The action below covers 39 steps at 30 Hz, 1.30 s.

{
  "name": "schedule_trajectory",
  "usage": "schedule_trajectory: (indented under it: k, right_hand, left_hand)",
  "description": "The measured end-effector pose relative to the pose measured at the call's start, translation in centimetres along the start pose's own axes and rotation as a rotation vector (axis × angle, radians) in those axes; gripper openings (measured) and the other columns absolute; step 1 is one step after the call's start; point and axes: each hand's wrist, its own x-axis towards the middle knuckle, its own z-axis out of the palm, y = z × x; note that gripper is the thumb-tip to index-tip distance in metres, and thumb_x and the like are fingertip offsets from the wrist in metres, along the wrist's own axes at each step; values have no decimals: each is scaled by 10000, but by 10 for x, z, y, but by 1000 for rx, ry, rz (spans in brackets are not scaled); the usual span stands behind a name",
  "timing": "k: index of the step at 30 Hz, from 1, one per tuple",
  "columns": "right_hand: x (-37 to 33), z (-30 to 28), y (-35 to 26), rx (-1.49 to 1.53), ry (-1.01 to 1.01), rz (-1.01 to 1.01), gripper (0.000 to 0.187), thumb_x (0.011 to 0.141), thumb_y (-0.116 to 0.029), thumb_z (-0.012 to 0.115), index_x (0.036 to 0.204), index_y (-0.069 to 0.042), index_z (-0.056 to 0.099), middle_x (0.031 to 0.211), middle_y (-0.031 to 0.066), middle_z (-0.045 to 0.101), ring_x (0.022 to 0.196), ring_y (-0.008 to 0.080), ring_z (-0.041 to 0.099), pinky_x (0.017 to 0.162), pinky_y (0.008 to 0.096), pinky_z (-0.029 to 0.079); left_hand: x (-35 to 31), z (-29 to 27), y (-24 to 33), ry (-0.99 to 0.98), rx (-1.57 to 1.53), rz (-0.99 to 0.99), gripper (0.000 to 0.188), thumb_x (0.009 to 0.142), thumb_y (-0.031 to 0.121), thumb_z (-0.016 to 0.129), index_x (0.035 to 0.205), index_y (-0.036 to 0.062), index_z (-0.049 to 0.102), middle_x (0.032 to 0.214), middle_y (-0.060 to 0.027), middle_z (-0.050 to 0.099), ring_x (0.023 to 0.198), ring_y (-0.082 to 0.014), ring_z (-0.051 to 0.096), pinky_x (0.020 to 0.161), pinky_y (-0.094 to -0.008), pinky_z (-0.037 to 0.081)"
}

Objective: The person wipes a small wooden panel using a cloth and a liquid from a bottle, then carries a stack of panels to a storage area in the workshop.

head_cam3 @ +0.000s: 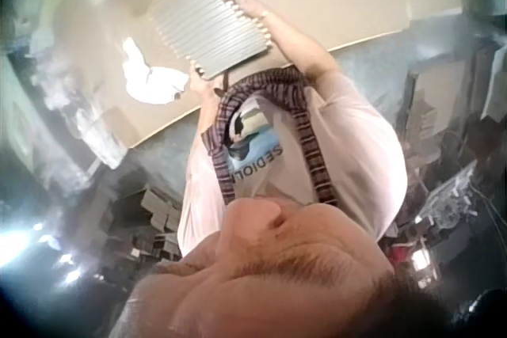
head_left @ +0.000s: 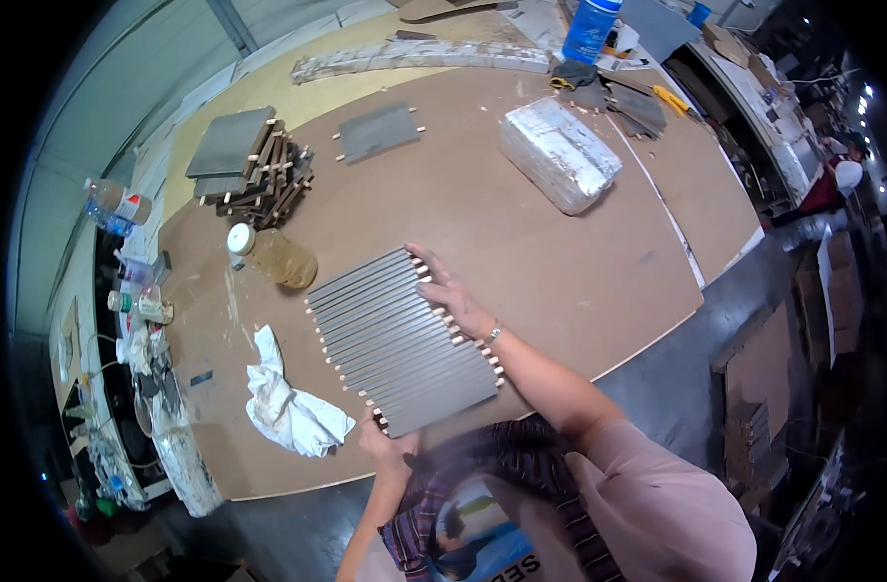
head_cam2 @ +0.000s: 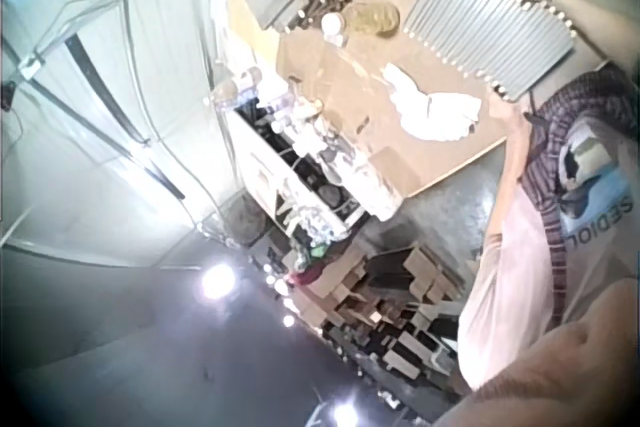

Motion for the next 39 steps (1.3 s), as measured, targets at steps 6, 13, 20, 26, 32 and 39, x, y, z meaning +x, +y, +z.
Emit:
schedule_trajectory:
  k: [6,13,20,26,32,39]
  right_hand:
    - [1,-12,11,109,-35,29,817,880,-341,557,1550,-105,153,1591,119,199,1462,246,188,1171,368,184]
    - [-4,-5,3,-37,-22,16,775,917,-347,501,1549,-83,137,1612,115,129,1484,238,121,1188,352,125]
    - [5,-5,0,56,-46,101,811,918,-391,529,1551,-97,116,1603,147,137,1472,252,157,1185,363,158]
    - [14,-9,-7,24,-85,92,839,913,-444,547,1552,-112,114,1597,160,146,1477,274,148,1188,367,163]
    - [-3,-18,-9,6,25,64,803,936,-465,476,1550,-91,119,1607,117,150,1485,246,131,1196,367,107]
    - [-105,-10,-15,3,32,182,820,970,-600,336,1541,-55,117,1610,113,124,1487,228,100,1202,356,46]
  left_hand:
    - [22,-60,-3,-435,173,153,668,662,133,809,1245,-19,521,1173,-222,608,1094,-373,592,917,-409,489]
    - [85,-142,-58,-77,568,69,632,731,94,717,1316,4,494,1325,-191,531,1188,-393,515,1029,-482,388]
    - [94,-147,-95,-185,417,-231,559,728,114,735,1255,27,570,1176,-190,601,1098,-356,566,930,-421,457]
    - [108,-148,-86,-231,391,-74,499,696,173,771,1153,27,631,1159,-170,630,1106,-348,566,961,-434,443]
    - [109,-140,-70,-166,116,-187,678,787,193,704,1378,-5,439,1446,-204,428,1331,-339,405,1120,-432,297]
    - [62,-56,-29,-370,-971,-363,821,1007,522,354,1525,-8,1,1602,-173,83,1469,-274,151,1185,-386,115]
